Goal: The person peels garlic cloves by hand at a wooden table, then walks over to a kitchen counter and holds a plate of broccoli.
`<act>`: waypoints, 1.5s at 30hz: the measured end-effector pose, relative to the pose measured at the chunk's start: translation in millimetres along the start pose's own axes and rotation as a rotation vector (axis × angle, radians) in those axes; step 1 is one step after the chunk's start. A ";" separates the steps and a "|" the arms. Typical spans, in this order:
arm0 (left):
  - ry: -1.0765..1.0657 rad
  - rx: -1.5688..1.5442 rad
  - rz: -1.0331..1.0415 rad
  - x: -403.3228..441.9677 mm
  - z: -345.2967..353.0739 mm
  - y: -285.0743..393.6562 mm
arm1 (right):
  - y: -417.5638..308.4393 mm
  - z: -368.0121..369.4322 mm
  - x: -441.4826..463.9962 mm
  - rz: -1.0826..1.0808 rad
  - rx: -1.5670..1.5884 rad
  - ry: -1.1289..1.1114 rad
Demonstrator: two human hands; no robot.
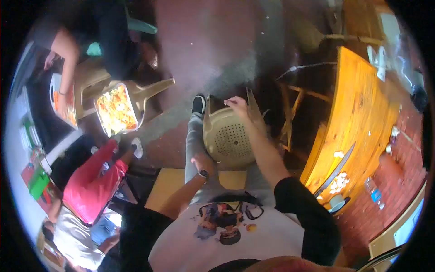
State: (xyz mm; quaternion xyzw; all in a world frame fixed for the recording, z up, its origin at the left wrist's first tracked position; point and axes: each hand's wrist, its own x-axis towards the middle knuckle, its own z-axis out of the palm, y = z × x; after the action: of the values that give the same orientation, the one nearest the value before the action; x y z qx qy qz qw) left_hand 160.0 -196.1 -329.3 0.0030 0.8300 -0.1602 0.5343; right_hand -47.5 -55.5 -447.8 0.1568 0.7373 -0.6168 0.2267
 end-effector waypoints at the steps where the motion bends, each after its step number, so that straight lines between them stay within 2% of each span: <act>1: -0.045 -0.050 0.004 5.5 6.5 -4.0 | 1.2 5.1 -0.6 0.024 0.063 0.000; 3: -0.151 -0.148 0.018 8.1 31.5 -5.2 | 10.7 17.2 -14.4 0.099 0.191 -0.005; 6: -0.013 -0.179 0.044 33.2 76.4 -8.9 | 58.1 33.0 -37.9 0.002 0.217 -0.010; 8: 0.013 -0.283 0.093 19.8 41.7 -30.4 | 64.8 38.1 -62.8 0.234 0.047 0.006; 11: 0.090 -0.434 0.221 13.1 -5.5 -71.3 | 73.1 28.4 -100.1 0.280 -0.127 -0.085; 14: 0.155 -0.527 0.282 7.9 -31.9 -88.7 | 89.2 3.6 -127.3 0.292 0.244 -0.006; 17: 0.230 -0.583 0.295 21.1 -52.4 -88.4 | 87.6 -22.9 -112.7 0.282 0.148 0.060; 19: 0.274 -0.618 0.360 30.4 -57.8 -78.1 | 15.2 -44.2 -106.1 0.208 0.242 0.014; 21: 0.322 -0.623 0.495 43.5 -60.8 -66.8 | -32.3 -64.4 -95.6 0.107 0.175 -0.005; 22: 0.167 -0.642 0.608 2.4 -109.6 -77.3 | -43.5 -73.0 -90.8 0.055 0.231 0.014; 25: 0.217 -0.453 0.747 -19.8 -119.8 -67.5 | -64.1 -97.9 -92.1 -0.091 0.332 0.067; 28: 0.337 -0.539 0.724 0.5 -142.9 -24.0 | -82.9 -115.9 -89.3 -0.254 0.317 0.095; 29: 0.432 -0.506 0.795 8.3 -155.8 -2.3 | -90.2 -121.0 -92.3 -0.310 0.266 0.123; 30: 0.518 -0.463 0.884 17.4 -168.1 25.6 | -102.0 -124.4 -103.3 -0.357 0.216 0.170; 33: 0.441 -0.384 0.927 45.5 -161.1 126.2 | -128.1 -142.3 -170.5 -0.471 0.151 0.276; 35: 0.490 -0.415 1.110 32.9 -138.6 168.7 | -129.5 -154.6 -228.6 -0.655 0.346 0.244; 37: 0.755 -0.394 1.228 36.2 -86.5 214.7 | -119.2 -171.6 -298.5 -0.776 0.395 0.305; 38: 0.765 -0.423 1.271 -1.6 -83.6 213.2 | -113.9 -182.0 -331.5 -0.799 0.456 0.287; 39: 0.764 -0.367 1.272 -21.1 -80.4 216.1 | -108.4 -190.7 -364.2 -0.826 0.518 0.254; 40: 0.719 -0.243 1.234 -35.5 -79.7 213.9 | -103.7 -200.4 -396.0 -0.862 0.488 0.332; 41: 0.737 -0.128 1.044 -52.3 -79.6 209.8 | -101.4 -210.2 -426.6 -0.897 0.453 0.391; 42: 0.754 -0.180 0.953 -26.6 -88.7 163.9 | -115.6 -178.2 -409.3 -0.896 0.410 0.435; 43: 0.746 -0.130 0.895 -9.5 -77.8 165.7 | -108.0 -181.1 -433.6 -0.922 0.397 0.470; 45: 0.701 -0.168 0.921 23.3 -78.1 156.2 | -108.8 -185.8 -454.4 -0.895 0.365 0.603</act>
State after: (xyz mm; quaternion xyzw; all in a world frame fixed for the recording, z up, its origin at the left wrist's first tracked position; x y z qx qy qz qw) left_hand 108.3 -30.7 -361.5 0.3740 0.8803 0.1653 0.2405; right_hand 256.1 128.0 -91.4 0.0348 0.6456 -0.6980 -0.3078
